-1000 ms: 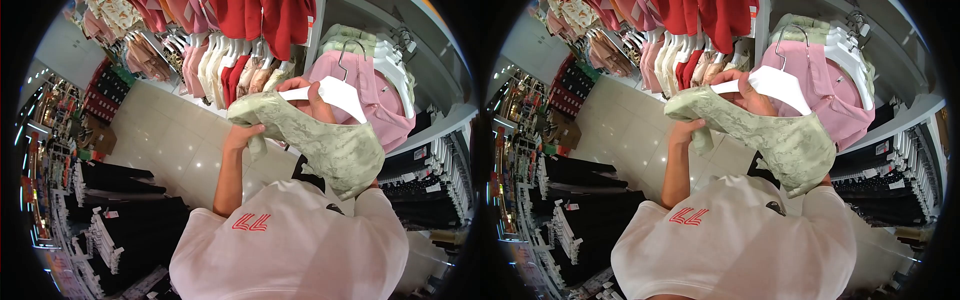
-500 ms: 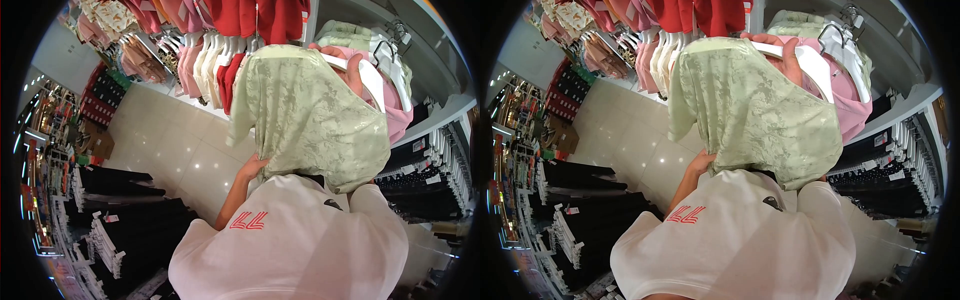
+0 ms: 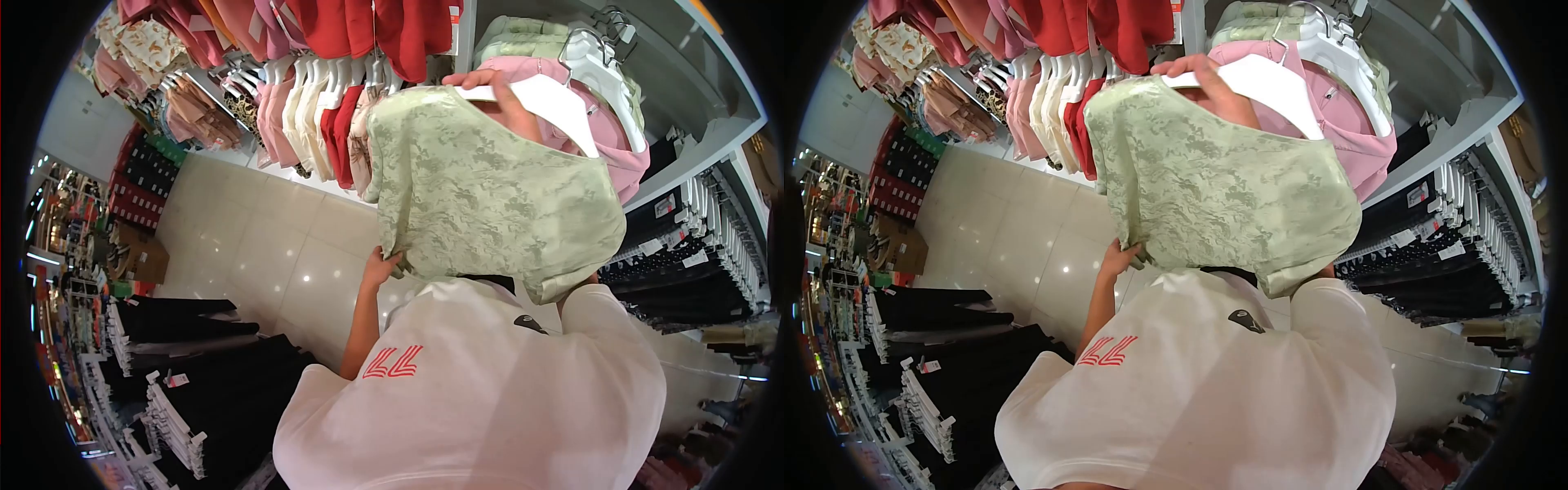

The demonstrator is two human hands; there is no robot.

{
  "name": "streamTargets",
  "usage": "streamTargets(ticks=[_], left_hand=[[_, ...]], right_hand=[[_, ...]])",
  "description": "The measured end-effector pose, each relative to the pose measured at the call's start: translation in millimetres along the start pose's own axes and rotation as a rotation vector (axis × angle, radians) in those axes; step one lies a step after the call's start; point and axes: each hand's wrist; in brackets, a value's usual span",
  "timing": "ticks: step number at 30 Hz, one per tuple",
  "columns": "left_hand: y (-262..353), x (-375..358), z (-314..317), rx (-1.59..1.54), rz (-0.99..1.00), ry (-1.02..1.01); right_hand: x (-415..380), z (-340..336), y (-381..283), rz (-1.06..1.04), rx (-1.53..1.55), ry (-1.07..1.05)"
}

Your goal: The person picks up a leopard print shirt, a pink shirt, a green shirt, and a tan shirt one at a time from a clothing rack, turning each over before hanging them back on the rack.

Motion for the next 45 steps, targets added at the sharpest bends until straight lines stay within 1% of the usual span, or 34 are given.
streamTargets(ticks=[1,2,3,4,5,7,8,9,10,11,12,13,14,15,17,18,20,21,23,24,26,27,29,30,31,33,35,36,37,38,41,43,44,45], left_hand=[[6,-2,2,0.080,0.048,0.169],[12,-4,2,0.162,0.095,0.337],[27,-7,3,0.162,0.094,0.334],[48,-13,2,0.015,0.221,0.297],[70,-23,0,-0.131,0.344,0.259],[120,-54,-6,-0.380,0.342,0.092],[136,-62,-13,-0.377,0.339,0.097],[149,-67,-24,-0.601,0.379,-0.139],[161,-72,-34,-0.821,0.414,-0.381],[173,-78,-42,-0.819,0.414,-0.379],[185,-82,-49,-0.759,0.435,-0.426],[194,-85,-52,-0.700,0.456,-0.474],[201,-87,-48,-0.600,0.488,-0.431],[208,-93,-52,-0.274,0.563,-0.252],[219,-99,-40,0.181,0.584,-0.003],[224,-96,-41,0.178,0.586,0.000],[231,-88,-45,0.371,0.329,-0.069],[229,-88,-49,0.366,0.326,-0.068],[224,-86,-67,0.271,0.563,-0.076],[224,-88,-76,0.244,0.628,-0.062],[217,-85,-97,0.083,0.608,-0.049],[218,-85,-107,0.018,0.550,-0.075],[217,-81,-120,-0.086,0.572,0.021],[222,-83,-125,-0.150,0.565,0.086],[223,-80,-132,-0.157,0.558,0.099],[222,-78,-148,-0.319,0.579,0.208],[220,-76,-162,-0.331,0.597,0.248],[214,-73,-170,-0.283,0.592,0.260],[210,-73,-175,-0.234,0.586,0.271],[207,-74,-177,-0.236,0.583,0.278],[197,-76,-179,-0.249,0.559,0.283],[190,-77,-183,-0.231,0.525,0.309],[187,-80,-185,-0.232,0.532,0.316],[184,-85,-186,-0.230,0.518,0.337]], right_hand=[[2,2,6,-0.029,-0.234,0.032],[5,-1,14,-0.043,-0.452,0.010],[8,-4,23,-0.057,-0.670,-0.015],[8,-5,34,-0.214,-0.982,0.022],[7,-7,49,-0.425,-1.242,0.075],[2,-5,42,-0.545,-1.503,-0.153],[6,-17,60,-0.446,-1.535,-0.068],[4,-12,59,-0.362,-1.653,-0.035],[3,-14,60,-0.327,-1.717,-0.042],[2,-16,60,-0.291,-1.783,-0.048],[2,-17,62,-0.294,-1.782,-0.047],[1,-17,63,-0.240,-1.863,-0.034],[0,-17,63,-0.183,-1.943,-0.022],[0,-15,62,-0.185,-1.944,-0.023],[0,-10,57,-0.010,-1.982,-0.020],[-2,-7,50,-0.013,-1.984,-0.023],[-10,-3,25,-0.049,-1.918,-0.199],[-11,-2,3,-0.046,-1.918,-0.205],[-14,-9,-42,0.116,-1.710,-0.406],[-16,-26,-46,0.126,-1.712,-0.408],[-15,-63,-42,0.237,-0.895,-0.506],[-24,-72,-25,0.261,-0.903,-0.520],[-49,-90,29,0.398,-0.396,-0.074],[-58,-91,49,0.456,-0.508,-0.103],[-67,-95,72,0.511,-0.616,-0.134],[-84,-130,138,0.744,-0.388,-0.340],[-115,-145,180,0.812,-0.287,-0.301],[-125,-144,190,0.814,-0.287,-0.312],[-133,-142,198,0.816,-0.248,-0.265],[-138,-141,205,0.817,-0.208,-0.215],[-143,-144,213,0.812,-0.144,-0.181],[-146,-135,218,0.750,-0.114,-0.068],[-148,-132,217,0.652,-0.364,-0.013],[-147,-129,218,0.646,-0.367,-0.022]])
Point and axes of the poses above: each hand's wrist, its own x-axis towards the middle knuckle, its own z-axis out of the palm, y = z × x, and after that the axes turned 1 degree about x, right-handed
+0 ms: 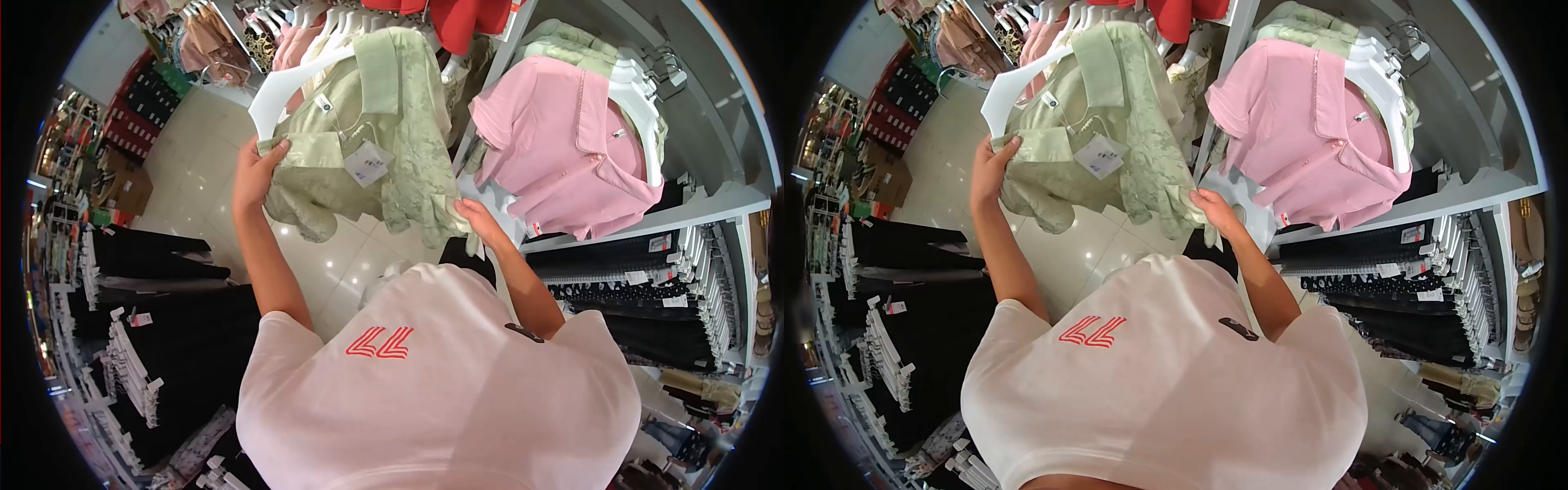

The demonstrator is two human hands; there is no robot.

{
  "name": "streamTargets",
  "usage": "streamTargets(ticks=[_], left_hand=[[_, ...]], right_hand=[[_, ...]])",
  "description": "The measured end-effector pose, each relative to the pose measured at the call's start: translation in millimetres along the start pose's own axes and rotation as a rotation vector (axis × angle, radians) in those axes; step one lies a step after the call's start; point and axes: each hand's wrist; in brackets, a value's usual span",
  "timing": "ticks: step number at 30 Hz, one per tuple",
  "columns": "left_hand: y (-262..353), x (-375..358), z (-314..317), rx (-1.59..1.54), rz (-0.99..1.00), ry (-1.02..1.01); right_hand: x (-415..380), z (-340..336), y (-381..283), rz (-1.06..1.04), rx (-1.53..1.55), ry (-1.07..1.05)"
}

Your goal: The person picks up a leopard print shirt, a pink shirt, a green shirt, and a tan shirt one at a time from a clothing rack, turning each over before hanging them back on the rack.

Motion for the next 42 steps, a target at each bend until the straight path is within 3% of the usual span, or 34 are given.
streamTargets(ticks=[3,6,7,10,12,14,15,16,18,20,23,24,26,30,34,37,38,41,42], left_hand=[[-12,-15,-22,0.032,0.002,0.064],[-11,-38,-38,0.033,0.004,0.114],[-15,-44,-51,0.029,-0.009,0.156],[-32,-67,-84,0.070,-0.016,0.244],[-29,-86,-95,0.115,-0.027,0.309],[-30,-101,-105,0.126,-0.021,0.320],[-32,-107,-106,0.084,-0.042,0.308],[-34,-113,-111,0.047,-0.062,0.291],[-58,-116,-128,0.101,-0.112,0.213],[-53,-109,-121,0.144,-0.116,0.119],[-53,-87,-116,0.185,-0.149,-0.013],[-52,-80,-115,0.231,-0.163,-0.084],[-47,-64,-119,0.278,-0.213,-0.096],[-40,-31,-149,0.359,-0.162,-0.095],[-42,12,-201,0.420,-0.180,-0.021],[-41,66,-225,0.491,-0.174,-0.048],[-39,86,-230,0.554,-0.155,-0.095],[-26,149,-249,0.699,-0.167,-0.161],[-22,170,-257,0.763,-0.163,-0.190]], right_hand=[[-5,0,1,0.111,-0.030,0.157],[-18,-10,1,0.185,-0.450,-0.143],[-26,-6,-3,0.181,-0.515,-0.133],[-27,-3,-1,0.265,-0.481,-0.284],[-16,-6,30,0.236,-0.486,-0.265],[-13,8,20,0.187,-0.892,-0.116],[-7,22,-5,0.299,-1.150,-0.227],[-3,32,-8,0.274,-1.146,-0.238],[2,44,-10,-0.223,-0.912,-0.025],[15,73,-56,-0.250,-0.814,-0.002],[49,97,-100,-0.492,-0.511,0.152],[62,104,-116,-0.496,-0.507,0.144],[82,129,-156,-0.709,-0.602,0.053],[149,170,-173,-0.492,-0.622,-0.361],[216,219,-185,-0.389,-0.578,-0.329],[268,244,-192,-0.659,-0.628,-0.244],[284,251,-198,-0.662,-0.623,-0.248],[322,276,-215,-0.418,-0.715,-0.273],[338,284,-216,-0.424,-0.702,-0.276]])
Point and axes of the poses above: each hand's wrist, its own x-axis towards the middle knuckle, its own z-axis out of the palm, y = z × x, and after that the axes turned 1 degree about x, right-handed
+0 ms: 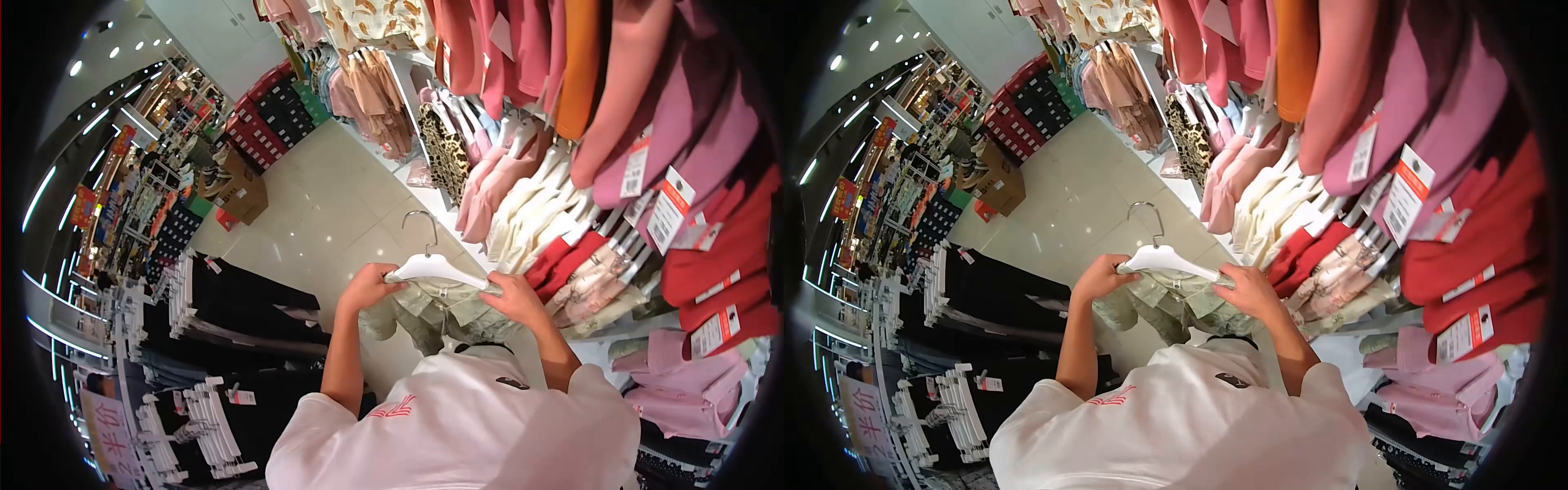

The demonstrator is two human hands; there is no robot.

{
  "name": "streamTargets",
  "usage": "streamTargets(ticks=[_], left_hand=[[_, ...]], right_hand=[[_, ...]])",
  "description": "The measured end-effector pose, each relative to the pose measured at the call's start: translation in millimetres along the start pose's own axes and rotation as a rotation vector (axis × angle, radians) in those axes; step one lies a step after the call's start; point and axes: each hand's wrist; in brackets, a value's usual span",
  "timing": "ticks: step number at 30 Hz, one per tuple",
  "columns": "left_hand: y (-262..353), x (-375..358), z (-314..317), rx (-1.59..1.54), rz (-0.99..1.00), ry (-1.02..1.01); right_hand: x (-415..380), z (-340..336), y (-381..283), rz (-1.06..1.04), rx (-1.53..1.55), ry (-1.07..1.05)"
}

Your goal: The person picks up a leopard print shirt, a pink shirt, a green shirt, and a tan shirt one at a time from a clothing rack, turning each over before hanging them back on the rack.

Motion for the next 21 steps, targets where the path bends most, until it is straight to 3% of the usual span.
streamTargets(ticks=[5,7,12,14,15,18,21], left_hand=[[-22,78,-34,0.188,0.002,0.040],[-29,99,-35,0.267,0.020,0.165],[-29,158,-51,0.190,0.169,0.177],[-30,189,-60,-0.100,0.216,0.130],[-35,212,-65,0.119,0.338,0.200],[-7,264,-89,0.018,0.292,0.197],[-9,334,-105,0.048,0.425,0.260]], right_hand=[[61,11,19,-0.002,-0.013,0.130],[77,14,19,0.006,-0.011,0.164],[109,8,27,0.073,-0.095,0.237],[117,5,29,0.065,-0.102,0.288],[120,5,29,0.054,-0.100,0.332],[129,3,32,0.142,-0.172,0.389],[142,5,33,0.175,-0.159,0.422]])
Point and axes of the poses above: each hand's wrist, its own x-axis towards the middle knuckle, its own z-axis out of the palm, y = z × x, and after that the axes turned 1 degree about x, right-handed
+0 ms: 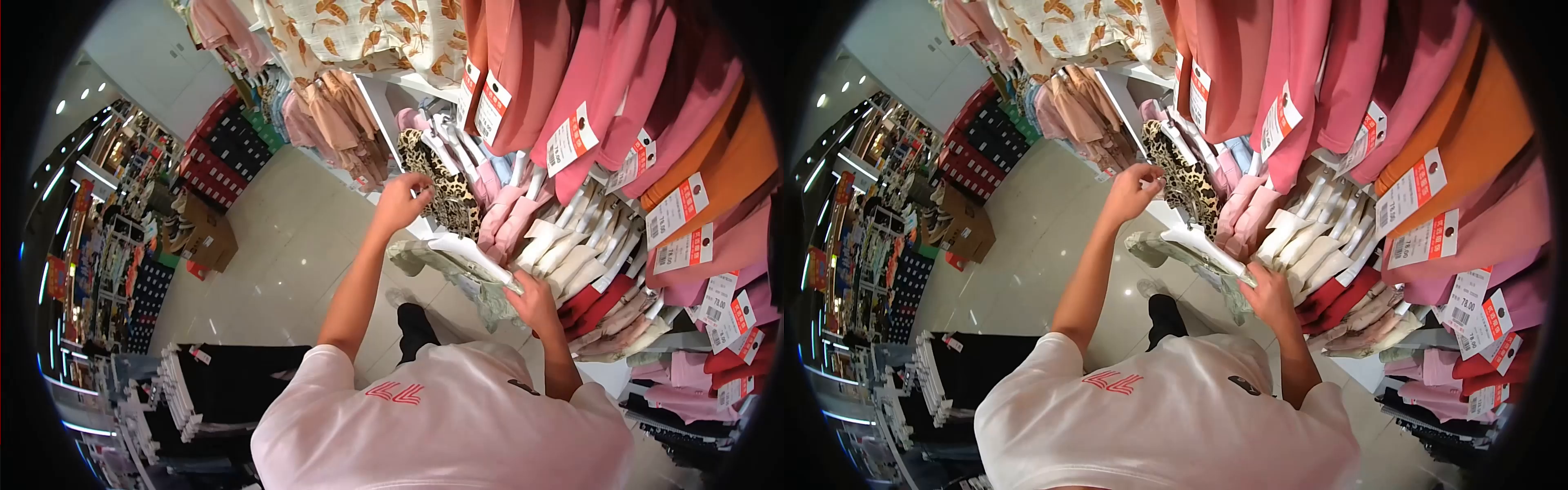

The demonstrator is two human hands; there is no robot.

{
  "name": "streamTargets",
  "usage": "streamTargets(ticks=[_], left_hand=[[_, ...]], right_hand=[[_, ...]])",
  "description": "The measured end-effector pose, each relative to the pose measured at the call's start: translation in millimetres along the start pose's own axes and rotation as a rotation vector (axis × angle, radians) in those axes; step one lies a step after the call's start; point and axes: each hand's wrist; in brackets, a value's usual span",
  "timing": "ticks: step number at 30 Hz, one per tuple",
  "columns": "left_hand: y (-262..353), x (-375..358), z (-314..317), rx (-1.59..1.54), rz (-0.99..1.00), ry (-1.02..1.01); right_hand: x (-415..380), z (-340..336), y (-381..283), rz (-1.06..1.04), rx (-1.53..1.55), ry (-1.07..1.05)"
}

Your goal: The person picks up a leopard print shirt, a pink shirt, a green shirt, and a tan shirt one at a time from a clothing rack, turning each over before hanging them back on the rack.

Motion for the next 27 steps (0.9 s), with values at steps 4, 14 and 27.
streamTargets(ticks=[4,14,27], left_hand=[[-56,81,18,0.002,0.066,0.038],[-112,195,57,-0.027,0.196,-0.119],[-171,197,46,-0.693,0.180,-0.374]], right_hand=[[22,28,-2,0.020,-0.063,0.127],[126,63,-48,0.216,-0.123,0.267],[227,104,-49,0.291,-0.465,0.183]])
Point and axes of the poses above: each hand's wrist, its own x-axis towards the middle knuckle, its own z-axis out of the palm, y = z × x, and after that the axes turned 1 degree about x, right-handed
